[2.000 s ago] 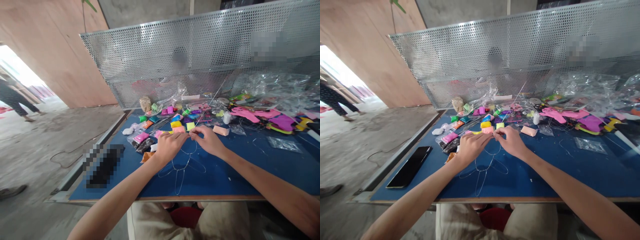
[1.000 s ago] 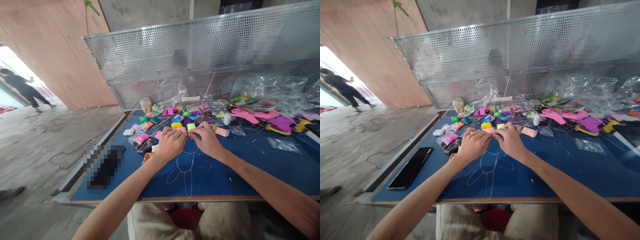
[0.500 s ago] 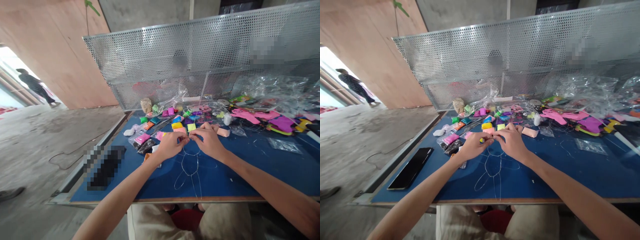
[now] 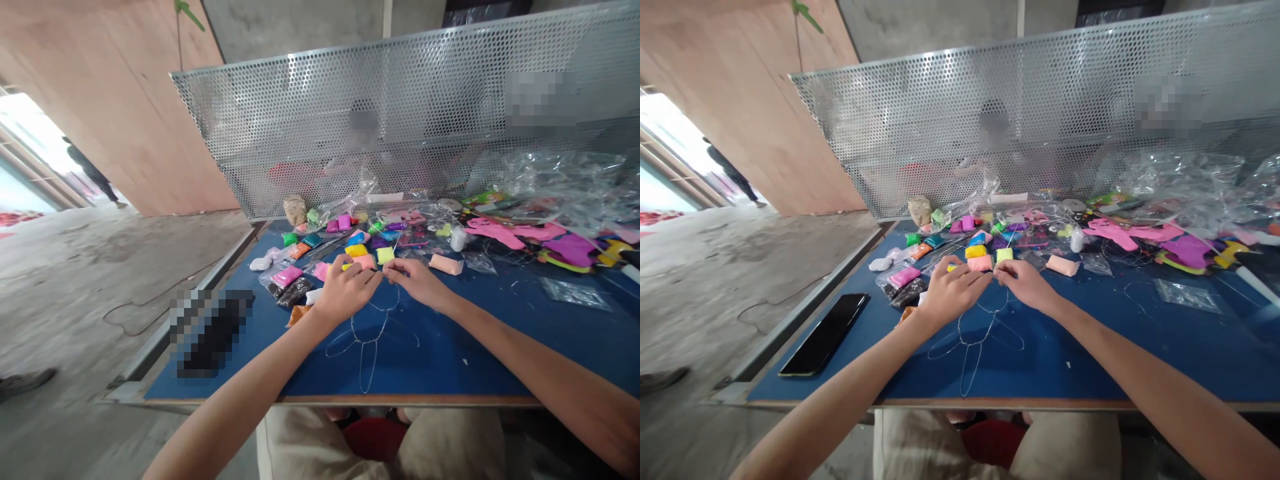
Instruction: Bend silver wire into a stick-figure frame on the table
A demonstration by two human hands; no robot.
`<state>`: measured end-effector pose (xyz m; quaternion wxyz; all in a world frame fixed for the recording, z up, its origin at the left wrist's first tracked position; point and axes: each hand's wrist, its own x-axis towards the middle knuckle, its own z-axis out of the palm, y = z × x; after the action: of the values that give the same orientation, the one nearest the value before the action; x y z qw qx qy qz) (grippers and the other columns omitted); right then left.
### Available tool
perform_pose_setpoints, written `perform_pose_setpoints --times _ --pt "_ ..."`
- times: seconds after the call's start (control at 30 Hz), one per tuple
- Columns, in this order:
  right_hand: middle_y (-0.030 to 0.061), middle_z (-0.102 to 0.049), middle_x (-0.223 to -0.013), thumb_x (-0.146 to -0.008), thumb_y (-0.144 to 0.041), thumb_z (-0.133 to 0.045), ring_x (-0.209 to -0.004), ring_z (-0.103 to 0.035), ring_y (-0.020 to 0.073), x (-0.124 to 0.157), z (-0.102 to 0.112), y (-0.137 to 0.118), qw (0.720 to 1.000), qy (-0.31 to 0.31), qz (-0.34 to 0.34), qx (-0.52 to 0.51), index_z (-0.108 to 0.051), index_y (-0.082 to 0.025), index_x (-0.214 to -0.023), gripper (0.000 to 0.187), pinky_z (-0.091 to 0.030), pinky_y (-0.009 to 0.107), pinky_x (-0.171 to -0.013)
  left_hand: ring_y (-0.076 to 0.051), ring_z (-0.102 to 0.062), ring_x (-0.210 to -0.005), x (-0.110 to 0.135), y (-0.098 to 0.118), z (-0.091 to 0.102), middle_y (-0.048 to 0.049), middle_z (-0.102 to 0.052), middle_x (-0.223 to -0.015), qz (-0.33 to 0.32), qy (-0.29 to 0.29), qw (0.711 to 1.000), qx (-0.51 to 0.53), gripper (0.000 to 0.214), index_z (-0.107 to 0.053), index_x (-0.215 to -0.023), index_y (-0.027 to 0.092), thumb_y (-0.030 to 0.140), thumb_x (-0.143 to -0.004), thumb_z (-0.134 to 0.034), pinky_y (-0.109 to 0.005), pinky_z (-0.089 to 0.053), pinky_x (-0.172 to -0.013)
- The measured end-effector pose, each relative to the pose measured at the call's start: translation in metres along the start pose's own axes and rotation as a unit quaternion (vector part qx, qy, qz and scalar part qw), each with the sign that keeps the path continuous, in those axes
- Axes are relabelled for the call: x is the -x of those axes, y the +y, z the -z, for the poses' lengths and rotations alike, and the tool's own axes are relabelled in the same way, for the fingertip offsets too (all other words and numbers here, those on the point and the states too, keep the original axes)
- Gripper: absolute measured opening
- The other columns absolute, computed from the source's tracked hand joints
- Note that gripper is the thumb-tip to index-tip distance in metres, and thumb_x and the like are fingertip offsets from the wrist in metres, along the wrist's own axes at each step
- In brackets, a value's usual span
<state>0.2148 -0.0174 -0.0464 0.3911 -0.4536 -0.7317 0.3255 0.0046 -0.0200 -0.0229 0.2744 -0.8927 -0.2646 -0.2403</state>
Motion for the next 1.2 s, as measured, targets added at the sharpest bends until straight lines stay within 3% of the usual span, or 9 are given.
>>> perform_pose_setpoints --times 0.17,0.4,0.73,0.93,1.0,1.07,1.13,1.2 --pt "0.0016 -0.064 -0.075 -0.088 -0.049 -0.058 -0.073 -0.059 0.0172 0.001 0.007 0.002 0.996 -0.045 -0.009 -0.081 -0.066 -0.018 -0.087 0.032 -0.045 0.030 -0.072 -0.017 -0.059 -0.077 0.000 0.001 0.000 -0.0007 -0.070 -0.075 -0.007 0.009 1.000 -0.022 0.021 -0.067 -0.091 0.024 0.014 -0.095 -0.049 -0.039 -0.036 -0.085" --pt "0.0029 -0.067 -0.077 -0.082 -0.052 -0.065 -0.074 -0.061 0.0179 0.000 0.010 0.001 0.994 -0.042 -0.033 -0.093 -0.068 -0.018 -0.092 0.036 -0.048 0.032 -0.072 -0.017 -0.062 -0.083 0.001 -0.001 0.000 -0.0024 -0.071 -0.083 0.007 0.009 1.000 -0.012 0.021 -0.066 -0.103 0.024 0.014 -0.095 -0.050 -0.038 -0.037 -0.084" --pt "0.0050 -0.070 -0.081 -0.078 -0.052 -0.069 -0.069 -0.058 0.0150 -0.002 0.007 0.004 0.984 -0.061 -0.058 -0.155 -0.071 -0.016 -0.087 0.037 -0.047 0.030 -0.067 -0.016 -0.060 -0.081 0.005 -0.011 -0.005 0.0002 -0.073 -0.086 -0.034 0.035 0.999 -0.012 0.023 -0.065 -0.106 0.028 0.015 -0.096 -0.049 -0.038 -0.034 -0.085" --pt "0.0059 -0.073 -0.082 -0.074 -0.052 -0.074 -0.074 -0.063 0.0173 -0.003 0.006 0.011 0.981 -0.060 -0.068 -0.169 -0.072 -0.017 -0.086 0.038 -0.048 0.032 -0.071 -0.016 -0.060 -0.083 0.002 -0.011 -0.008 -0.0012 -0.072 -0.081 -0.027 0.003 0.999 0.020 0.023 -0.067 -0.100 0.027 0.017 -0.096 -0.048 -0.039 -0.034 -0.087" --pt "0.0064 -0.073 -0.083 -0.076 -0.052 -0.072 -0.077 -0.065 0.0190 -0.003 0.007 0.011 0.985 -0.058 -0.060 -0.148 -0.073 -0.017 -0.087 0.037 -0.049 0.033 -0.074 -0.017 -0.061 -0.084 0.000 -0.009 -0.010 -0.0018 -0.073 -0.083 0.004 -0.003 0.998 0.063 0.022 -0.069 -0.098 0.027 0.022 -0.096 -0.048 -0.040 -0.035 -0.089" --pt "0.0067 -0.074 -0.085 -0.079 -0.050 -0.070 -0.082 -0.067 0.0211 -0.002 0.008 0.008 0.989 -0.051 -0.049 -0.130 -0.073 -0.017 -0.088 0.034 -0.049 0.035 -0.078 -0.017 -0.062 -0.083 -0.003 -0.008 -0.012 -0.0010 -0.074 -0.083 0.078 -0.014 0.986 0.143 0.021 -0.071 -0.093 0.027 0.029 -0.096 -0.051 -0.038 -0.037 -0.087" --pt "0.0062 -0.075 -0.086 -0.081 -0.047 -0.069 -0.085 -0.068 0.0225 -0.002 0.010 0.003 0.993 -0.040 -0.027 -0.106 -0.074 -0.018 -0.088 0.031 -0.050 0.036 -0.081 -0.016 -0.063 -0.077 -0.007 -0.008 -0.012 0.0009 -0.074 -0.081 0.162 -0.045 0.951 0.258 0.023 -0.073 -0.089 0.027 0.035 -0.095 -0.052 -0.033 -0.041 -0.080" --pt "0.0050 -0.075 -0.087 -0.084 -0.046 -0.067 -0.084 -0.068 0.0225 -0.001 0.013 -0.003 0.998 -0.029 0.005 -0.061 -0.075 -0.019 -0.085 0.028 -0.050 0.035 -0.079 -0.014 -0.063 -0.071 -0.011 -0.010 -0.010 0.0021 -0.074 -0.078 0.219 -0.091 0.898 0.371 0.027 -0.074 -0.086 0.025 0.038 -0.094 -0.051 -0.028 -0.044 -0.070"
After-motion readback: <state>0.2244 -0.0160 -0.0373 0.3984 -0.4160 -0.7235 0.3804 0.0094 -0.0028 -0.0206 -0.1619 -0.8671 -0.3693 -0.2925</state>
